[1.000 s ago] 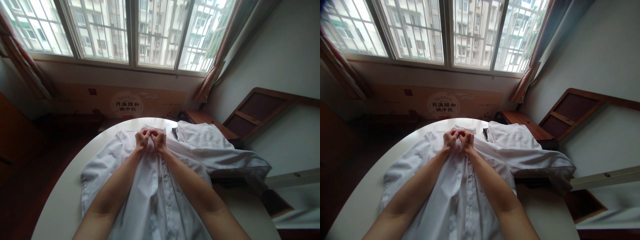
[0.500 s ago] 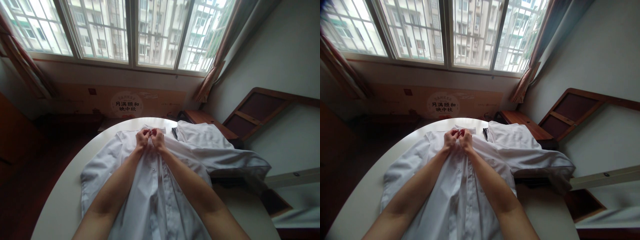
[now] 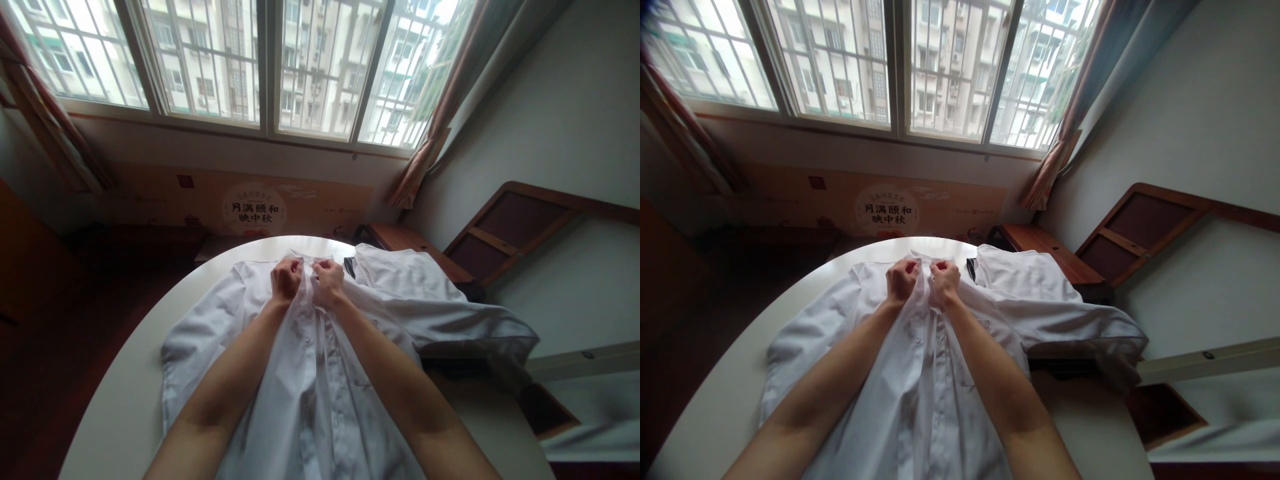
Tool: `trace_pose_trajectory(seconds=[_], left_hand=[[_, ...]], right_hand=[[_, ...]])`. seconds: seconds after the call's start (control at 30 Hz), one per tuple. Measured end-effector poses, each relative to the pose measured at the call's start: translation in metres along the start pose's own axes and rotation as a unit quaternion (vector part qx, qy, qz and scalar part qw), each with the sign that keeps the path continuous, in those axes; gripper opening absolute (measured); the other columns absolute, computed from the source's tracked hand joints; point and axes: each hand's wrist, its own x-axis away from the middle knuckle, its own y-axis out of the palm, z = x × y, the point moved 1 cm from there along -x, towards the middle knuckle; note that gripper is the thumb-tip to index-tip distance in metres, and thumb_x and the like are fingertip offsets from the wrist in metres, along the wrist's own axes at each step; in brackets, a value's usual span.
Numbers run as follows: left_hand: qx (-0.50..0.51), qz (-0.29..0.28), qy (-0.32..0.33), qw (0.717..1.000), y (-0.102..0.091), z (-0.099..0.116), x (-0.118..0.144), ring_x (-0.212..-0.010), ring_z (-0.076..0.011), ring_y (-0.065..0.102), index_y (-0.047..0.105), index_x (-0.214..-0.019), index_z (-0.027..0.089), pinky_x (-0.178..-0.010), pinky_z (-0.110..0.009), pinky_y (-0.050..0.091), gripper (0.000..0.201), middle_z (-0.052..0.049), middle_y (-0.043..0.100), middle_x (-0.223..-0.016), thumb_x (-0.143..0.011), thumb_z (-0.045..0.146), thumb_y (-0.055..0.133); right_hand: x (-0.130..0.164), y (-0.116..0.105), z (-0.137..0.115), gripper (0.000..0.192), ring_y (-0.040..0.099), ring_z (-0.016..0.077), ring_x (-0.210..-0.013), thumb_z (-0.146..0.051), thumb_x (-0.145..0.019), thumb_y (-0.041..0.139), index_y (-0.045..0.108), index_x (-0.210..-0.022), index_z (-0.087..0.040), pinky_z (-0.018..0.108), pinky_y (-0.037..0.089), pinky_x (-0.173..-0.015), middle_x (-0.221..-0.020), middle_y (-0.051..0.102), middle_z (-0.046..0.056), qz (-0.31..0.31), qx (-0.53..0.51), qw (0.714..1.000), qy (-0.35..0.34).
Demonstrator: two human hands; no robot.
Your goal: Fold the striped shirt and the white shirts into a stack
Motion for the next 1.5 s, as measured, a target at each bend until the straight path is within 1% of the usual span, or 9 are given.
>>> trace_pose_trajectory(seconds=[0.13,0.3,0.43,0.67,0.83,0.93,1.13,1.37,1.5], left_hand=[[0.0,0.007,0.023,1.0,0.002,-0.002,0.0,-0.066,-0.0165,0.061,0.07,-0.082,0.018,-0.068,-0.027,0.047,0.016,-0.006,0.069,-0.077,-0.081,0.027,0.057],[0.007,0.006,0.035,0.999,0.002,-0.002,0.001,-0.067,-0.0166,0.061,0.07,-0.084,0.018,-0.068,-0.027,0.047,0.017,-0.006,0.069,-0.079,-0.083,0.028,0.056],[0.005,0.017,0.036,0.999,0.001,-0.001,0.0,-0.069,-0.0174,0.062,0.07,-0.083,0.018,-0.069,-0.028,0.047,0.018,-0.006,0.069,-0.079,-0.084,0.027,0.054],[-0.001,0.016,0.057,0.998,0.003,-0.003,0.001,-0.069,-0.017,0.061,0.069,-0.083,0.017,-0.067,-0.027,0.046,0.017,-0.005,0.067,-0.077,-0.084,0.027,0.055],[-0.01,-0.002,0.075,0.997,0.002,-0.001,0.003,-0.071,-0.0164,0.06,0.069,-0.086,0.018,-0.069,-0.026,0.045,0.016,-0.005,0.067,-0.079,-0.085,0.025,0.055],[-0.016,-0.01,0.088,0.996,0.0,0.0,0.003,-0.074,-0.0167,0.06,0.068,-0.087,0.018,-0.071,-0.026,0.046,0.014,-0.005,0.067,-0.082,-0.085,0.024,0.055],[-0.038,-0.021,0.11,0.993,-0.002,-0.001,0.004,-0.08,-0.019,0.06,0.067,-0.086,0.017,-0.074,-0.028,0.045,0.015,-0.007,0.065,-0.083,-0.087,0.021,0.053],[-0.049,-0.016,0.142,0.988,-0.003,-0.002,0.004,-0.081,-0.0191,0.058,0.067,-0.087,0.017,-0.074,-0.028,0.044,0.017,-0.007,0.065,-0.083,-0.089,0.019,0.05],[-0.052,-0.02,0.157,0.986,-0.005,-0.002,0.003,-0.083,-0.0193,0.058,0.067,-0.088,0.018,-0.076,-0.029,0.044,0.018,-0.007,0.065,-0.084,-0.089,0.016,0.049]], right_hand=[[0.0,-0.005,-0.013,0.018,0.061,0.0184,-0.068,-0.034,-0.068,0.061,0.068,-0.068,-0.017,0.028,0.046,-0.068,-0.072,0.07,0.005,0.001,0.054,0.998,-0.036],[0.0,0.008,-0.018,0.021,0.058,0.0155,-0.061,-0.031,-0.07,0.055,0.067,-0.07,-0.014,0.025,0.045,-0.061,-0.068,0.068,0.004,-0.055,-0.029,0.998,-0.005],[0.0,0.017,-0.016,0.021,0.057,0.0143,-0.06,-0.03,-0.07,0.053,0.066,-0.072,-0.013,0.023,0.044,-0.057,-0.066,0.067,0.004,-0.067,-0.059,0.996,0.025],[0.003,0.012,-0.021,0.017,0.06,0.0146,-0.064,-0.025,-0.067,0.054,0.067,-0.072,-0.014,0.023,0.045,-0.06,-0.069,0.068,0.003,-0.068,-0.015,0.997,0.029],[0.003,0.005,-0.024,0.013,0.06,0.0151,-0.059,-0.027,-0.066,0.057,0.064,-0.066,-0.016,0.023,0.046,-0.057,-0.061,0.066,0.002,-0.051,0.043,0.996,0.054],[0.001,0.006,-0.022,0.012,0.059,0.0141,-0.056,-0.026,-0.066,0.057,0.063,-0.064,-0.016,0.023,0.046,-0.055,-0.058,0.064,0.001,-0.057,0.036,0.997,0.042],[-0.003,0.012,-0.013,0.015,0.058,0.0118,-0.056,-0.027,-0.067,0.057,0.064,-0.068,-0.015,0.023,0.05,-0.055,-0.064,0.065,0.001,-0.118,-0.094,0.987,0.05],[-0.007,0.011,-0.011,0.014,0.06,0.0131,-0.057,-0.024,-0.066,0.057,0.067,-0.068,-0.014,0.024,0.05,-0.057,-0.062,0.066,0.001,-0.116,-0.037,0.993,0.005],[-0.007,0.008,-0.015,0.014,0.061,0.014,-0.06,-0.021,-0.064,0.059,0.069,-0.07,-0.014,0.025,0.051,-0.06,-0.065,0.068,0.002,-0.142,-0.053,0.988,-0.003]])
